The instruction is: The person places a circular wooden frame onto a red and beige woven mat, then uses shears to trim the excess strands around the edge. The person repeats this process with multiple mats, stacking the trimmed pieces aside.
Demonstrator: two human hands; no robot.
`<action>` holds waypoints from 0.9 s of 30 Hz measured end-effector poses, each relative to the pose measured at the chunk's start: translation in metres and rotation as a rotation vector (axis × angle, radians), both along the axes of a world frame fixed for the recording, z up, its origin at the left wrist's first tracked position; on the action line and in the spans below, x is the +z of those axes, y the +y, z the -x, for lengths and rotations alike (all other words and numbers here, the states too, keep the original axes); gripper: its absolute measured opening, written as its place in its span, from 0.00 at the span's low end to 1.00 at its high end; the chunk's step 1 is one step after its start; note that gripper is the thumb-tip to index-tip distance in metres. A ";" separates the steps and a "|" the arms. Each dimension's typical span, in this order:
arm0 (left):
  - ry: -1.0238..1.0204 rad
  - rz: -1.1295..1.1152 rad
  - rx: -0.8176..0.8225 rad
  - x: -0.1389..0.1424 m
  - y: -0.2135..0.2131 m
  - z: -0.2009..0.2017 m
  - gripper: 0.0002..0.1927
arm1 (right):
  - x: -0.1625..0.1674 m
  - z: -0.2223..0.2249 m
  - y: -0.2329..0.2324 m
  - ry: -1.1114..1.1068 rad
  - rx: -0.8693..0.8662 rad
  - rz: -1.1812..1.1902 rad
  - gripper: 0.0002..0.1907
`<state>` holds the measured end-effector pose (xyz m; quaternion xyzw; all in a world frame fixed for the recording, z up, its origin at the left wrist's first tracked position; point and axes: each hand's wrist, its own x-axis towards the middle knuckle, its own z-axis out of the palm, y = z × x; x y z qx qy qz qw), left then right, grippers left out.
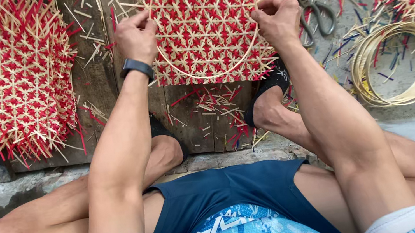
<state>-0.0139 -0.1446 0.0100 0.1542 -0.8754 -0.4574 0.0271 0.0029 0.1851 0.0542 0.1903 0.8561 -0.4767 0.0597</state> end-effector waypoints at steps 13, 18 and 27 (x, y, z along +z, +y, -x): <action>0.018 -0.042 -0.094 -0.027 -0.004 -0.004 0.15 | -0.078 -0.014 0.019 0.019 -0.033 0.037 0.07; -0.001 -0.085 -0.084 -0.028 -0.001 0.001 0.13 | -0.082 -0.019 0.022 0.171 0.074 -0.168 0.08; 0.003 -0.075 -0.125 -0.034 -0.004 0.005 0.12 | -0.067 -0.024 0.012 0.151 0.017 -0.195 0.09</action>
